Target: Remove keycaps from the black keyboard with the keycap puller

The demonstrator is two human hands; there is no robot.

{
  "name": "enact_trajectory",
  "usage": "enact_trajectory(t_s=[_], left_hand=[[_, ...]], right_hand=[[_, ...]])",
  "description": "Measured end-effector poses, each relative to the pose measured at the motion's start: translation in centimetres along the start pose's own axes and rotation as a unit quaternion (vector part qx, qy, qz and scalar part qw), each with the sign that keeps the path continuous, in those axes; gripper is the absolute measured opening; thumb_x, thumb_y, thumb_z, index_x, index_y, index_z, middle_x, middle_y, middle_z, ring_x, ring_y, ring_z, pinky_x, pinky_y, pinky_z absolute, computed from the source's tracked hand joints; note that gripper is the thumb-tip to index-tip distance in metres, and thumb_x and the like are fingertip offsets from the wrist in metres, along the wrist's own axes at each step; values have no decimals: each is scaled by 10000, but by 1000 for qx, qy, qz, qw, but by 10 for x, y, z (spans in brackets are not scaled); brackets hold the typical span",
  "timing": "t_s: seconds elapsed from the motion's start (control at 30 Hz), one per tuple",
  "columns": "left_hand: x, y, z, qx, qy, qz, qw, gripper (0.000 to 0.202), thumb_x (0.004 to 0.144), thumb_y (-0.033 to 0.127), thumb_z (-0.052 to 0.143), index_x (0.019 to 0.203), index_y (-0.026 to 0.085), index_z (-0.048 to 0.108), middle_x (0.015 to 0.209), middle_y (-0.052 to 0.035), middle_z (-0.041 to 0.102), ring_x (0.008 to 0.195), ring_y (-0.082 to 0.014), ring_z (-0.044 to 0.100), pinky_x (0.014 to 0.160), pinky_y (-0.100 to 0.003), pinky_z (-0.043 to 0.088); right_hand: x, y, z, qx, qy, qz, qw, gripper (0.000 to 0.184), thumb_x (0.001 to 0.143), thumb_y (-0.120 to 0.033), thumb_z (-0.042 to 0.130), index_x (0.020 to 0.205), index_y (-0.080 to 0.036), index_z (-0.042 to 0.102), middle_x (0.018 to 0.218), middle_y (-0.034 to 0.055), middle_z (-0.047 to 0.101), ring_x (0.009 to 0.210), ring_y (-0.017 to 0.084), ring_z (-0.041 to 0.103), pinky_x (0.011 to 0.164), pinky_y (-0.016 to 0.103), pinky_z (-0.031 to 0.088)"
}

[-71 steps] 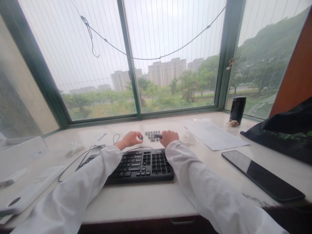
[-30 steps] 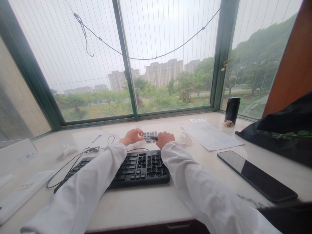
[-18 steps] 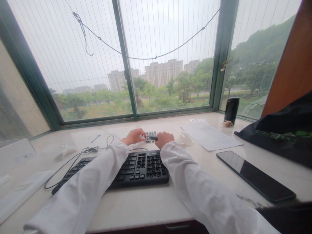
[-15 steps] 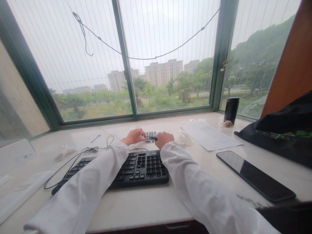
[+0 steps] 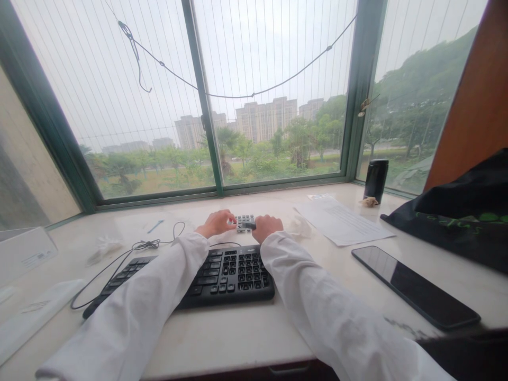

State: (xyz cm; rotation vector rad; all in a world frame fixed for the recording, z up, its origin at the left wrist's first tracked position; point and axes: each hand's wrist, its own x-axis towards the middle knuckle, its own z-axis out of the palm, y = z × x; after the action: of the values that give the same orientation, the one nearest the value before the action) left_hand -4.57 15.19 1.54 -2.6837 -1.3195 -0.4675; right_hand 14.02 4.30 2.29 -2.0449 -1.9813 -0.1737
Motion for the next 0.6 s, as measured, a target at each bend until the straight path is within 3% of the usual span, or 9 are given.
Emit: enact_trajectory(t_s=[0.33,0.47,0.6], left_hand=[[-1,0,-9,5,11,-43,999,267,848,415,509,890,272,731,970,-15,686,846,-182,617,752,-274,455],[-11,2,-23,-3,-2,-32,999,277,851,444,509,897,286,732,929,0,707,820,-181,619,720,-268,448],[-37,4,-46,-30,-35,6,999,310,850,497,515,902,290,739,893,6,717,786,-167,623,697,-252,436]], right_hand=[[-1,1,-2,1,-3,7,1000,275,790,-301,543,984,-190,703,914,135,700,871,257,667,713,326,460],[-1,1,-3,2,-4,6,1000,267,793,-304,540,980,-200,699,911,127,699,872,262,665,707,337,461],[-1,2,-5,-5,-7,11,1000,265,798,-300,535,974,-192,702,919,132,695,876,263,661,704,340,460]])
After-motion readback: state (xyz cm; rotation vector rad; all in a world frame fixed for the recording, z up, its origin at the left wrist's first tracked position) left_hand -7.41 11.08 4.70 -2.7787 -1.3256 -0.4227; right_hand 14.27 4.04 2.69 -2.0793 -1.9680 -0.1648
